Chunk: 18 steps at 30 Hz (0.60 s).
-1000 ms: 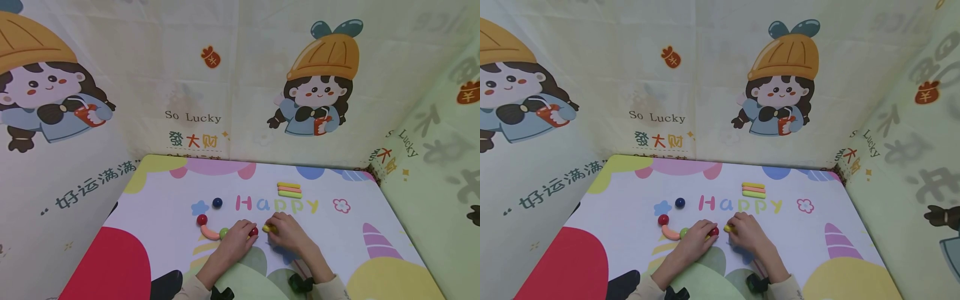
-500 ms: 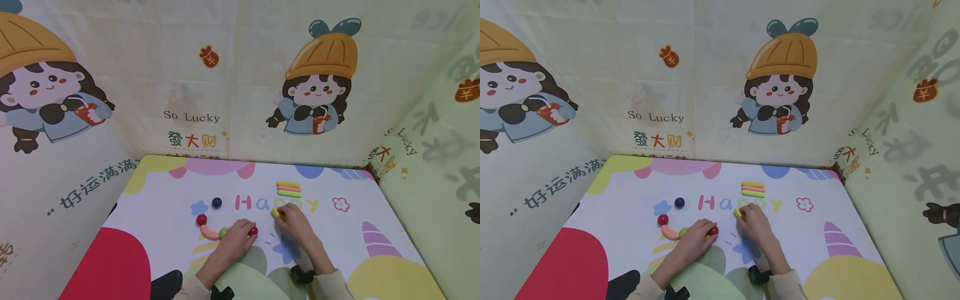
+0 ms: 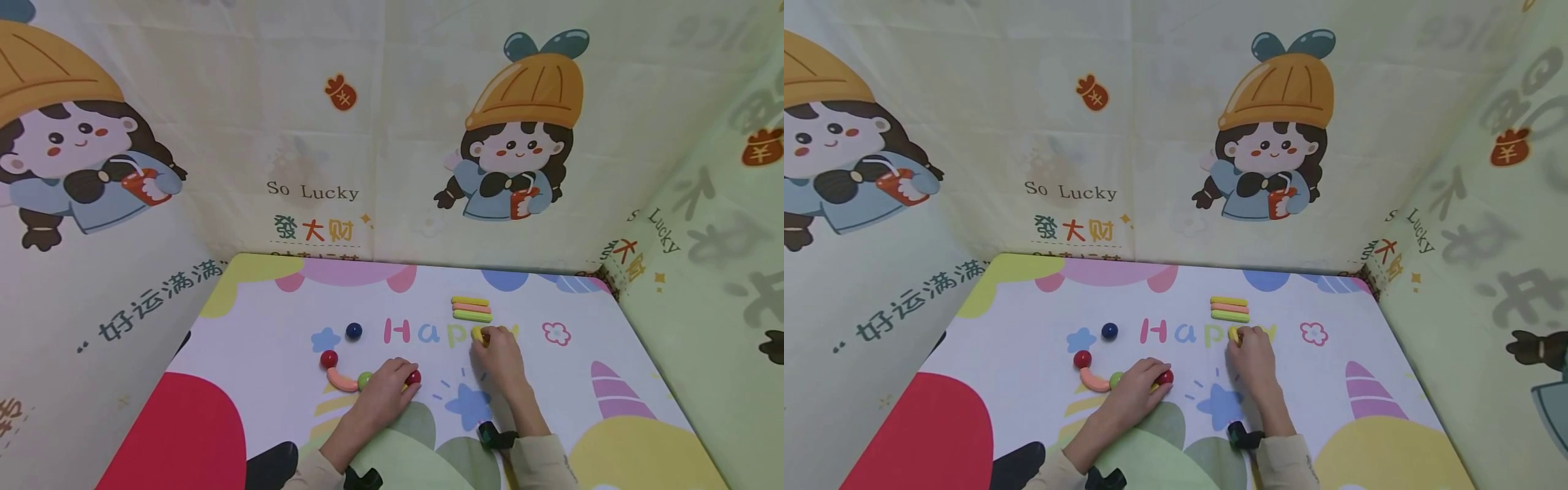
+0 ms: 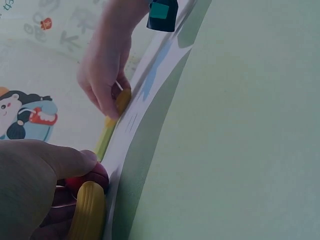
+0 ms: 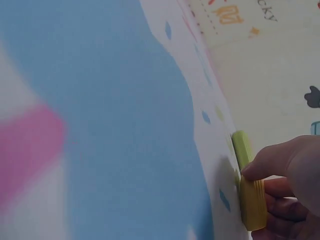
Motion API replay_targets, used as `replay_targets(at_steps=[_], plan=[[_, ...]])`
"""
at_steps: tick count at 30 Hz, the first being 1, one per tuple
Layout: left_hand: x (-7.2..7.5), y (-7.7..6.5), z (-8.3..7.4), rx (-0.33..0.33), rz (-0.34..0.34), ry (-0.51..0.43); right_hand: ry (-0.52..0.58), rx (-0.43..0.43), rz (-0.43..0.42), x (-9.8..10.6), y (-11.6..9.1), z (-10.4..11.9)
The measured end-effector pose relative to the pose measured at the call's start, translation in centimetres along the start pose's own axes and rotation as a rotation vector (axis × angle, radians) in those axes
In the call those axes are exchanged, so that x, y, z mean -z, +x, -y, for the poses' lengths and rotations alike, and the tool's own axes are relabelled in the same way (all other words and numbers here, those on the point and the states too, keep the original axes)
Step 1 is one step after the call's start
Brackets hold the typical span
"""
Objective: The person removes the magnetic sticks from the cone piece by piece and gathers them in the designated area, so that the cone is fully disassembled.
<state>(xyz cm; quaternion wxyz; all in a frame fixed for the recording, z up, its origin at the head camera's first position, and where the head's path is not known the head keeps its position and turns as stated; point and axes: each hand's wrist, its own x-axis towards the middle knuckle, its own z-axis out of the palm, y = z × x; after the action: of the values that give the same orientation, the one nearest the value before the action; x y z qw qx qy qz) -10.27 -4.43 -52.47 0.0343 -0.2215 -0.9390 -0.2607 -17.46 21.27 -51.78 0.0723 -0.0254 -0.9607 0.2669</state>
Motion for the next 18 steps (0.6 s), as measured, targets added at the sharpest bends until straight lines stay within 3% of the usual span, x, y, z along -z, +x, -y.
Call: replay_targets(at_steps=[7,18], plan=[[0.0,0.0,0.0,0.008,0.007,0.005,0.009,-0.091,-0.006,0.2,0.5,-0.8],[0.0,0.1,-0.1,0.007,0.016,0.006,-0.001,-0.132,-0.024,0.2,0.8,-1.6]])
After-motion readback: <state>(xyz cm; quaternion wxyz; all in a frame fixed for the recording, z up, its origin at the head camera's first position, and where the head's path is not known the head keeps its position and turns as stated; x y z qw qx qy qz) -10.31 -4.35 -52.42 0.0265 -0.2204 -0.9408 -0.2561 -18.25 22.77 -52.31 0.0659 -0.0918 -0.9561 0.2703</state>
